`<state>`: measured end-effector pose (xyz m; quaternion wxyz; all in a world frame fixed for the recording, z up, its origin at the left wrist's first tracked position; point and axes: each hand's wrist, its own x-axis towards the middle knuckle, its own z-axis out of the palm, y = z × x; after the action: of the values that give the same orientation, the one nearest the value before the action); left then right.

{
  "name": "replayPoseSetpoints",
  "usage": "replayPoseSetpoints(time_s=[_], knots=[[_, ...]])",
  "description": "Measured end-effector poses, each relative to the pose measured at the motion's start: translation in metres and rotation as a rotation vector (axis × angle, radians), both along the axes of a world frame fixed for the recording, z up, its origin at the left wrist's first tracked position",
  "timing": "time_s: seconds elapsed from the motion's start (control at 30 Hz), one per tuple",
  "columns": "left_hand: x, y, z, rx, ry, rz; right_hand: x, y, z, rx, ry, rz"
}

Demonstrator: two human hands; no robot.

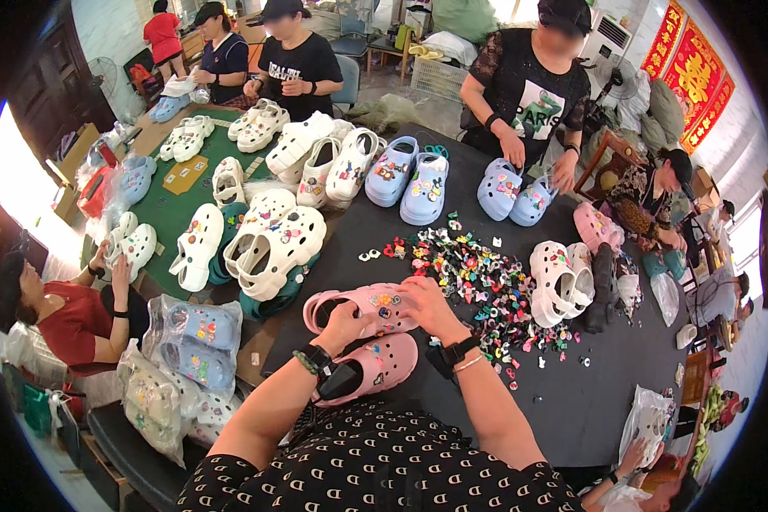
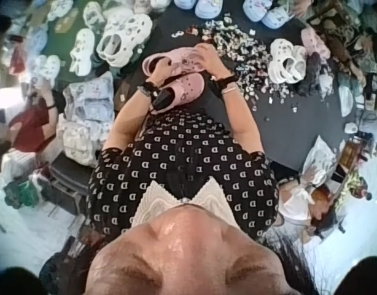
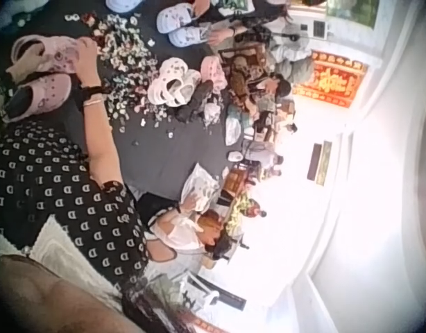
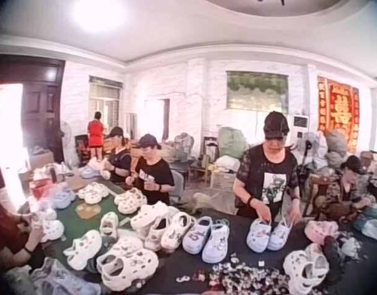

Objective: The person is decorating shoes by inserting small charms into the holes of foam clogs at a manufacturing or assembly station.

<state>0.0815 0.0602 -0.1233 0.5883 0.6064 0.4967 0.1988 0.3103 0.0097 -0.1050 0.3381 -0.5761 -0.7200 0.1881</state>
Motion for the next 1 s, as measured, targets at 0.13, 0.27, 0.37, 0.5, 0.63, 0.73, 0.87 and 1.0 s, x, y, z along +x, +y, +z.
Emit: replayPoseSetpoints(time_s=[0.13, 0.27, 0.37, 0.5, 0.63, 0.73, 0.87, 1.0], knots=[[0.002, -0.007, 0.004, 0.159, -0.005, -0.032, 0.007, 0.026, -0.012, -0.086, 0.033, 0.130], [-0.003, -0.007, 0.009, 0.192, 0.105, -0.030, 0.002, 0.040, -0.008, -0.125, 0.056, 0.148], [0.000, -0.004, 0.002, 0.156, 0.063, -0.003, 0.001, 0.038, -0.017, -0.047, 0.048, 0.126], [-0.001, -0.003, -0.003, 0.139, 0.033, -0.003, -0.006, 0.030, -0.028, 0.019, 0.132, 0.040], [0.003, -0.002, -0.009, 0.131, -0.042, 0.001, -0.004, 0.026, -0.043, -0.088, 0.451, -0.165], [-0.002, -0.002, -0.019, 0.143, -0.006, -0.018, -0.008, 0.023, -0.040, -0.182, 0.596, -0.303], [-0.001, -0.002, -0.020, 0.190, -0.045, -0.004, 0.006, 0.013, -0.037, -0.149, 0.401, -0.403], [-0.001, -0.003, -0.004, 0.197, 0.066, -0.042, 0.027, -0.007, -0.032, -0.103, -0.159, -0.418]])
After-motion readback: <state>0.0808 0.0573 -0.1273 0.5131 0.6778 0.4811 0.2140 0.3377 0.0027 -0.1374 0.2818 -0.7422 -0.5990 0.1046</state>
